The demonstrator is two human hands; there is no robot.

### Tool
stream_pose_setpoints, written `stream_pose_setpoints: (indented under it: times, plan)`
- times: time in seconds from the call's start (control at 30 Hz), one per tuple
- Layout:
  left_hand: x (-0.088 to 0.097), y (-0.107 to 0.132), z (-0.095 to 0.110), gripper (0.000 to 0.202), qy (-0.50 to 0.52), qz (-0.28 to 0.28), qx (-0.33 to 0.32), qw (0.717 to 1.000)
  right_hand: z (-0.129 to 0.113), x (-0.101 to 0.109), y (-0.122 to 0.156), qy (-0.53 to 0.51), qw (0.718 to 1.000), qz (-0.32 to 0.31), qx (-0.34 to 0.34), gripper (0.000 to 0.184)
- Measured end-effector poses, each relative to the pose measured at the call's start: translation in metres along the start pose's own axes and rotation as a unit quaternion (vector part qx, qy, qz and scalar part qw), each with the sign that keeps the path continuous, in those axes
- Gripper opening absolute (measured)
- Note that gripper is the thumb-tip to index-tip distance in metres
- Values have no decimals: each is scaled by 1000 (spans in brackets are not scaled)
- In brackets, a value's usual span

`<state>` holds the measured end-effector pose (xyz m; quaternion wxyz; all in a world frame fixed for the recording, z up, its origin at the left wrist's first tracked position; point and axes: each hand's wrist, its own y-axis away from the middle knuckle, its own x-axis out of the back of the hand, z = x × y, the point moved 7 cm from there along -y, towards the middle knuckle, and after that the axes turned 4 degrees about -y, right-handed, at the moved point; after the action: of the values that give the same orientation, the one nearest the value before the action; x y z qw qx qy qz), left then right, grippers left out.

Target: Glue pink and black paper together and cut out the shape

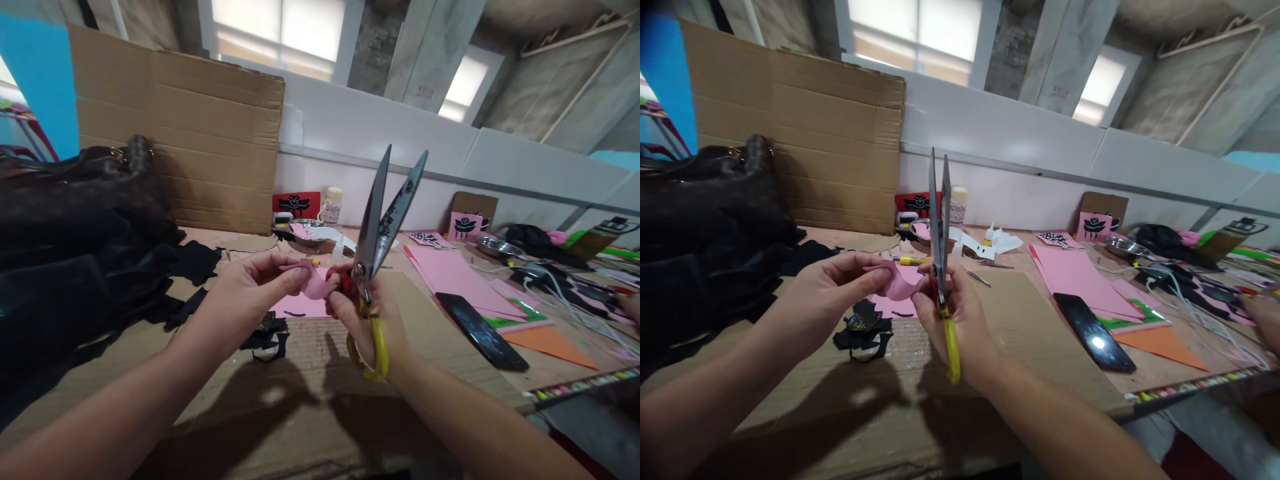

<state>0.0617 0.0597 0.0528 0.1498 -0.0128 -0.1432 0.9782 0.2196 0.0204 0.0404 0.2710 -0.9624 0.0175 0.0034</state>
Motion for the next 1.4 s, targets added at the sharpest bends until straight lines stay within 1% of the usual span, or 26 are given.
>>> stream_pose_setpoints:
  times: [0.07,0.17,0.23,0.33,0.43,0.57,0.67,0.77,1.0,1.1,1.27,1.4]
  plan:
    - [2,1,1,17,-11,8,0,1000,3,1,-3,10,1000,-14,3,23]
    - [6,2,1,18,-33,18,-9,999,12,3,-8,29,999,-34,-8,26]
    - [7,2,2,20,-40,23,-16,999,18,2,-8,36,997,-54,-32,31]
    - [11,2,4,21,-41,43,-22,998,19,-7,-2,25,992,-111,-51,42]
    - [13,2,8,20,-15,56,-31,998,13,-14,6,15,988,-148,-44,52]
    - [12,2,11,15,44,61,-37,996,15,-18,13,35,984,-169,-52,55]
    - [11,2,12,13,75,63,-36,995,17,-19,14,38,983,-173,-49,50]
    - [12,2,14,14,80,72,-41,993,18,-18,14,38,983,-176,-45,47]
    - [15,6,22,17,37,82,-57,994,13,-22,14,53,980,-185,-53,55]
    - [15,7,23,17,33,81,-69,994,13,-23,14,61,978,-189,-59,56]
    - [17,6,23,15,31,83,-87,992,13,-23,14,79,978,-186,-56,62]
    - [16,6,24,14,26,81,-93,992,12,-23,14,78,978,-188,-46,58]
